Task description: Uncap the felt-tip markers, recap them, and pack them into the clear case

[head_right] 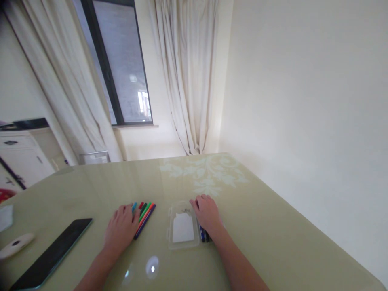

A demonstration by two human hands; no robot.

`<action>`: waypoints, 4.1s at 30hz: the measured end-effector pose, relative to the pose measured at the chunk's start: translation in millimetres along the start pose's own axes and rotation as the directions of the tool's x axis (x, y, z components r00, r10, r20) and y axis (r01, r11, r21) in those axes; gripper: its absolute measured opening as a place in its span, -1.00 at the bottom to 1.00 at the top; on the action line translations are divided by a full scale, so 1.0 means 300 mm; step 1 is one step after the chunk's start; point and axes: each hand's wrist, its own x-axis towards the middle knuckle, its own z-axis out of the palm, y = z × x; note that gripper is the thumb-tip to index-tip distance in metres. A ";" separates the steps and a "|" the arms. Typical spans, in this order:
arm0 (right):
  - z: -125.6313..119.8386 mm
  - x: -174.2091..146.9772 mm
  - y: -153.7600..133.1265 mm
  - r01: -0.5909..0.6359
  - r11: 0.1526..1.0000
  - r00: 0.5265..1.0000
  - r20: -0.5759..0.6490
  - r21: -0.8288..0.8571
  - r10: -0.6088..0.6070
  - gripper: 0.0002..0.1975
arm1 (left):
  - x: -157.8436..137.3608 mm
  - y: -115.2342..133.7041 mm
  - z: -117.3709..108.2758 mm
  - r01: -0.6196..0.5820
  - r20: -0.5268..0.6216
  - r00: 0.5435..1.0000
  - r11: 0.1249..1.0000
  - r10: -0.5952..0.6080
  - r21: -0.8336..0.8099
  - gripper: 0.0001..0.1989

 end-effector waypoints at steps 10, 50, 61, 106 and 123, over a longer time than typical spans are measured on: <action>0.022 0.002 0.007 -0.017 0.999 1.000 0.009 -0.038 0.017 -0.68 | -0.178 0.246 0.010 -0.646 0.086 0.672 0.640 0.735 -0.416 -0.40; 0.002 -0.083 -0.224 -0.130 0.761 0.982 -0.022 0.636 0.185 -0.50 | -0.173 0.237 -0.006 -0.691 -0.083 0.678 0.595 0.730 -0.410 -0.33; -0.016 -0.081 -0.258 -0.157 0.528 0.987 0.121 0.835 0.103 -0.55 | -0.151 0.266 0.040 -0.648 -0.165 0.745 0.760 0.646 0.050 -0.51; -0.116 0.047 0.058 -0.016 0.879 0.989 -0.121 0.477 0.083 -0.45 | -0.148 0.248 0.009 -0.621 -0.025 0.742 0.674 0.670 -0.399 -0.53; 0.079 0.186 -0.391 -0.028 0.954 0.999 0.039 0.298 0.017 -0.71 | -0.088 0.204 0.032 -0.353 -0.333 0.910 0.884 0.248 -0.307 -0.63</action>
